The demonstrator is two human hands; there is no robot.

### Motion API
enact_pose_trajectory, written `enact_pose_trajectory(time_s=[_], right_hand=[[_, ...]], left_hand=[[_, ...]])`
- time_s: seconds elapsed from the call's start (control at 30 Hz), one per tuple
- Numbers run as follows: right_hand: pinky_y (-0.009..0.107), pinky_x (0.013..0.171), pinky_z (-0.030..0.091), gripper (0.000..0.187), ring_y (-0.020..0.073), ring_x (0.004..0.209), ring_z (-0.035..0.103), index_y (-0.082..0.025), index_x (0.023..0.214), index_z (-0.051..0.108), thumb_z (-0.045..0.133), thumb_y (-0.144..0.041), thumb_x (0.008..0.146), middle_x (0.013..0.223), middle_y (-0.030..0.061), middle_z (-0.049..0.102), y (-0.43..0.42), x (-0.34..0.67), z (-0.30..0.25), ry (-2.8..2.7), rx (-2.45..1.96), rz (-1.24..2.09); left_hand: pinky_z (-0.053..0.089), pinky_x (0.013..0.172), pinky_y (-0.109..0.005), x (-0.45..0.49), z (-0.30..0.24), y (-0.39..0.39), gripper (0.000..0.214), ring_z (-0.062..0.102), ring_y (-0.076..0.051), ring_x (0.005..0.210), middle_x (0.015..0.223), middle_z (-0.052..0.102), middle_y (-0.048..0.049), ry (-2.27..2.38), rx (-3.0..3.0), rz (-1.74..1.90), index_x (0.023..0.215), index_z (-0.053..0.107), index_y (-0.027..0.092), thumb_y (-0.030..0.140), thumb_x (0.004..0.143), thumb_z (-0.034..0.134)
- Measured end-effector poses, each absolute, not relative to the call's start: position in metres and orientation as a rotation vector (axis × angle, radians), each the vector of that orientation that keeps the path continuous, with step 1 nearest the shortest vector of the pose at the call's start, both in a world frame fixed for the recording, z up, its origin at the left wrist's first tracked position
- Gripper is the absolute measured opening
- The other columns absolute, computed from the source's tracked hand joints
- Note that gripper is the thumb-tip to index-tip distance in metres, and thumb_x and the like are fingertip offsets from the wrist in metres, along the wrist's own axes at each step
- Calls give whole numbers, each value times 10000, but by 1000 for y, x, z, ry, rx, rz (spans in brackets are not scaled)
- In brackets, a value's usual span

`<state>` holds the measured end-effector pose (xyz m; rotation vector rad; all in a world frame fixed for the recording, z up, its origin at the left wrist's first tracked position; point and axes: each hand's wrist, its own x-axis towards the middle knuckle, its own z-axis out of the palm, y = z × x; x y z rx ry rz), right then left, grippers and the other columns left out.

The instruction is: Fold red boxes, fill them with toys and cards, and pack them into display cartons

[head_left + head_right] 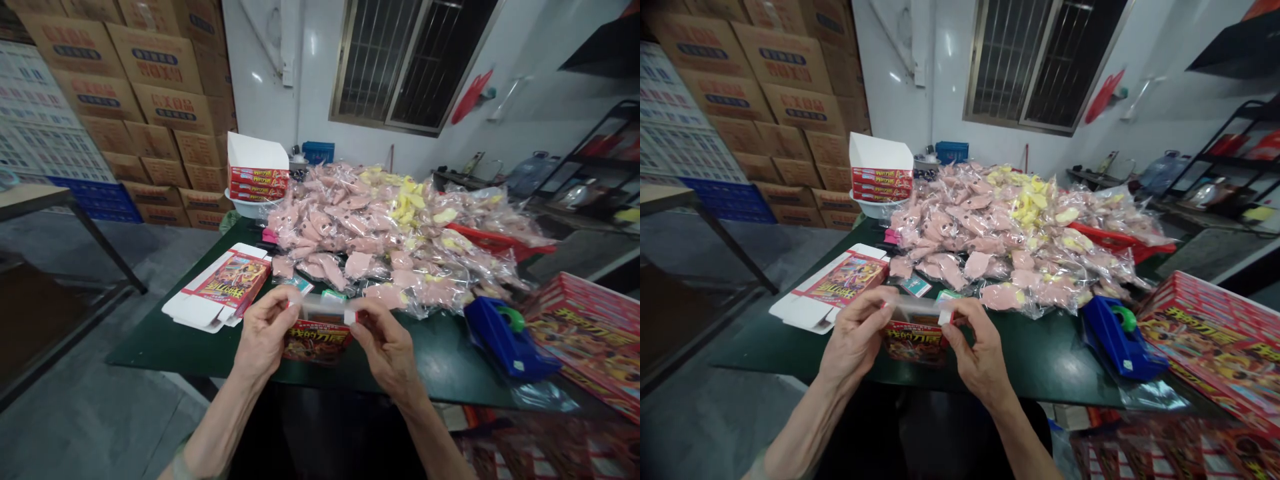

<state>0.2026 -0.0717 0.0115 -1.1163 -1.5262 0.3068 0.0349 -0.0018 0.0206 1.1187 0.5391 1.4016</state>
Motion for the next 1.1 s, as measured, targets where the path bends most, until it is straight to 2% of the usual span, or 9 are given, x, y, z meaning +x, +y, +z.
enact_pose_trajectory(time_s=[0.07,0.13,0.27,0.33,0.47,0.6,0.7,0.97,1.1], right_hand=[[286,768,489,187,148,901,578,-221,990,612,514,-124,863,976,44,570,-75,203,12,-1535,-1104,182],[306,811,483,216,160,957,574,-222,1010,620,511,-110,861,1019,58,572,-78,204,13,-1543,-1107,145],[319,839,501,270,205,1087,555,-224,1116,597,565,-205,848,1164,91,570,-86,204,17,-1574,-1124,327],[289,801,515,220,191,1037,588,-230,1063,618,575,-224,848,1099,71,618,-88,201,19,-1513,-1131,325],[234,684,522,139,148,855,639,-221,980,628,554,-206,864,950,37,669,-88,193,21,-1432,-1209,239],[219,622,514,176,142,799,639,-212,1029,590,554,-201,857,934,39,664,-89,189,23,-1461,-1271,141],[209,593,499,156,130,757,617,-208,1004,579,541,-179,856,897,32,644,-89,185,24,-1487,-1289,66],[273,690,502,136,155,818,597,-201,912,613,505,-135,862,879,44,619,-89,170,29,-1425,-1260,1],[312,732,509,218,158,855,593,-218,983,598,501,-77,848,963,56,590,-86,162,19,-1406,-1183,-92]], left_hand=[[464,645,-240,34,22,-2,131,590,-146,735,788,579,-6,477,1092,1457,598,604,164,163,624,733],[481,681,-281,32,21,-2,139,606,-185,800,815,574,-20,422,1093,1454,565,593,161,149,631,714],[489,783,-389,25,14,-4,128,599,-249,919,989,614,-100,328,1178,1344,724,633,159,275,765,596],[498,749,-359,23,13,-7,142,599,-232,898,1026,616,-105,351,1275,1303,805,594,169,310,787,587],[472,643,-241,18,20,-14,139,595,-155,790,968,615,-52,557,1568,1274,868,508,202,250,794,616],[459,708,-251,17,24,-15,100,589,-165,849,954,618,-59,651,1859,1276,916,554,190,248,835,564],[462,709,-251,20,19,-13,72,594,-162,831,923,633,-55,647,1759,1347,865,588,181,242,828,579],[485,680,-249,24,11,-15,24,587,-163,836,965,605,-67,537,1354,1419,768,655,169,193,768,656],[480,632,-230,21,5,-17,10,574,-141,784,956,595,-62,520,1359,1500,767,660,174,167,765,652]])
